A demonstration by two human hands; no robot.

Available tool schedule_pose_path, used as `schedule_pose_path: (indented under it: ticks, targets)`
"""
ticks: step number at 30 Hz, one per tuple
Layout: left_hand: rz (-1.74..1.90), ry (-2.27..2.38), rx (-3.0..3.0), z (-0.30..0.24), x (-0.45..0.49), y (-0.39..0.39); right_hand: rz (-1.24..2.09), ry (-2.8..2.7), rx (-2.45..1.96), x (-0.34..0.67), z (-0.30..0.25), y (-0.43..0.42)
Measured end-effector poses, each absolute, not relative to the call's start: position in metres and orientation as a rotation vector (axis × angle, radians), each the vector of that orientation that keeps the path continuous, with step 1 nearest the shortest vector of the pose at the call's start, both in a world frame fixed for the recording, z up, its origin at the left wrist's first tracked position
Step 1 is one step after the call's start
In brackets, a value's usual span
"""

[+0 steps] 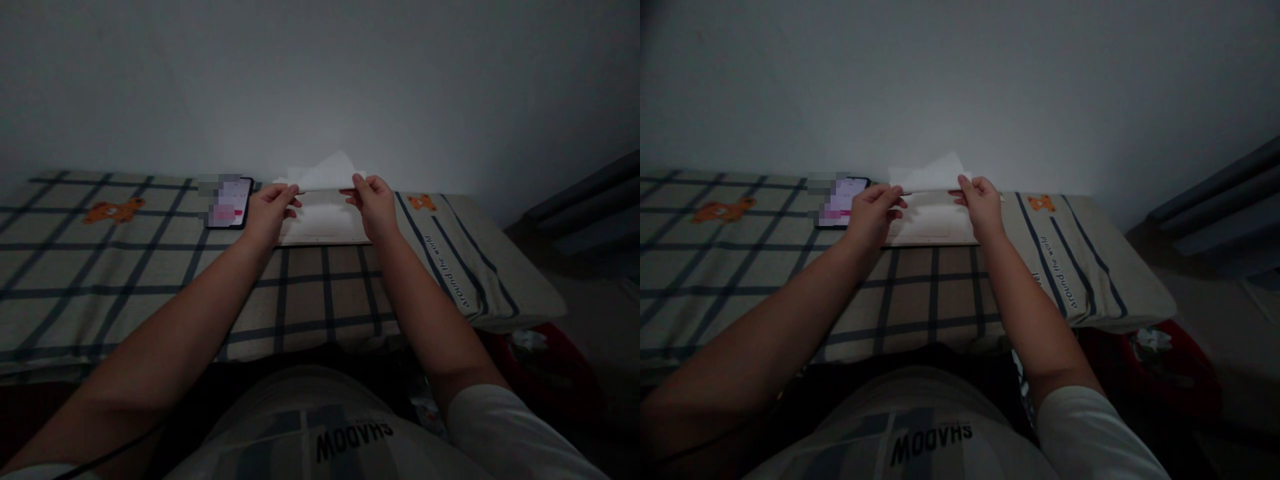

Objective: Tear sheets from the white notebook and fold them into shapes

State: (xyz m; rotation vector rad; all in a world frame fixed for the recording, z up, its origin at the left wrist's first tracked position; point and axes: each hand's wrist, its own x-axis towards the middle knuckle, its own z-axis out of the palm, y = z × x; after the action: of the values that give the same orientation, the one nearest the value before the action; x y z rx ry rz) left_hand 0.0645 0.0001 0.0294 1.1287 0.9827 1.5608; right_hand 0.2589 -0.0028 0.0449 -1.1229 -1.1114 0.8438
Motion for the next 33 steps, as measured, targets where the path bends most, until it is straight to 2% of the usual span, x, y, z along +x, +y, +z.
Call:
schedule_pose_path:
  ticks: [20, 26, 33]
  targets:
    - [1.147, 0.992, 0.962, 0.026, 0.066, 0.006, 0.748, -1.097, -1.208, 0.266, 0.035, 0.004]
    - [1.029, 1.025, 1.078, 0.024, 0.067, 0.002, 0.724, -1.095, -1.210, 0.269, 0.033, 0.007]
    - [1.038, 1.059, 1.170, 0.023, 0.066, -0.002, 0.982, -1.076, -1.156, 0.264, 0.040, 0.002]
